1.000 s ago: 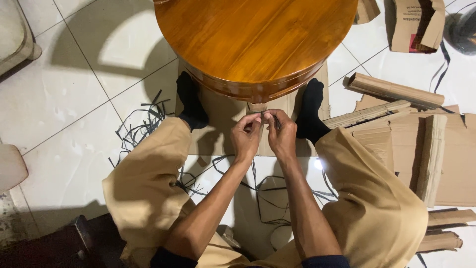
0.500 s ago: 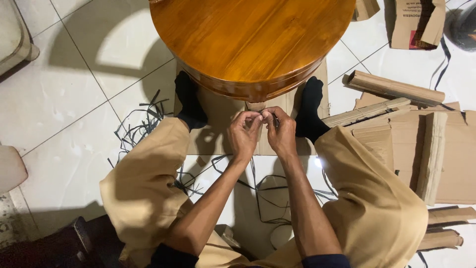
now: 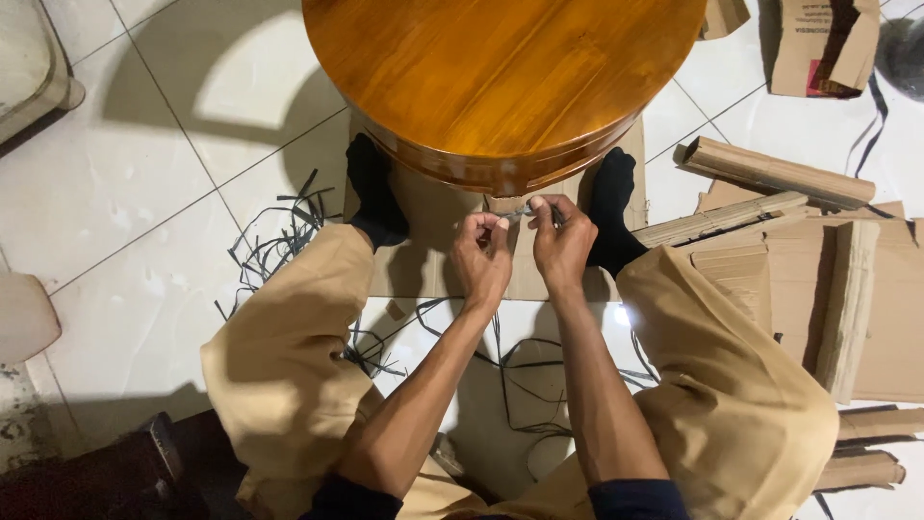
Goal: Wrapping a wooden chair leg with cardboard and securing it with plastic ties
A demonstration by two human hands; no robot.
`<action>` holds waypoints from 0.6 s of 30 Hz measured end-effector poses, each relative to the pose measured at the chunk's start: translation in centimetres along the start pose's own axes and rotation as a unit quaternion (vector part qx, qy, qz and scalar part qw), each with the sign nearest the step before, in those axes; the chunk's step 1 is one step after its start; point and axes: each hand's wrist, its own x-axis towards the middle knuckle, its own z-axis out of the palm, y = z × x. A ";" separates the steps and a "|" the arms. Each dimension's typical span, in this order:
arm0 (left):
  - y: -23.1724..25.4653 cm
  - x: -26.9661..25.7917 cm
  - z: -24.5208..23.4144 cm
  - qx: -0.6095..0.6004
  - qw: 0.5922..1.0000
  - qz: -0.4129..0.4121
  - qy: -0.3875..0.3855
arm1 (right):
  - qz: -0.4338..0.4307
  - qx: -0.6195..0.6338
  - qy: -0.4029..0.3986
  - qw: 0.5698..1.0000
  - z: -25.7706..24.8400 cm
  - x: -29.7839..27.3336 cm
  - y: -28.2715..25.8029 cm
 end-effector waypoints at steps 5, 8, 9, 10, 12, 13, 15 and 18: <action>0.3 0.4 -0.7 -0.026 0.997 -0.065 -0.015 | 0.063 0.172 -0.001 0.983 0.6 1.3 3.6; 0.6 0.7 -2.1 -0.053 0.992 -0.080 -0.077 | 0.185 0.260 0.075 0.945 -0.4 1.3 3.3; 0.3 0.3 -3.0 -0.054 0.993 -0.078 -0.076 | 0.183 0.261 0.075 0.945 -0.5 0.9 3.8; 0.0 0.1 -3.9 -0.051 0.990 -0.086 -0.102 | 0.236 0.292 0.108 0.920 -0.3 0.5 4.3; -0.1 -0.5 -5.8 -0.049 0.987 -0.088 -0.126 | 0.284 0.325 0.138 0.892 0.1 0.2 5.9; 0.0 -0.8 -6.8 -0.044 0.985 -0.062 -0.157 | 0.297 0.318 0.152 0.887 0.4 0.2 7.1; 1.5 -1.1 -10.3 -0.037 0.981 -0.033 -0.186 | 0.310 0.314 0.164 0.882 0.2 0.2 7.4; 8.2 -1.7 -18.9 -0.017 0.990 0.104 -0.094 | 0.242 0.245 0.122 0.931 -2.4 1.4 3.7</action>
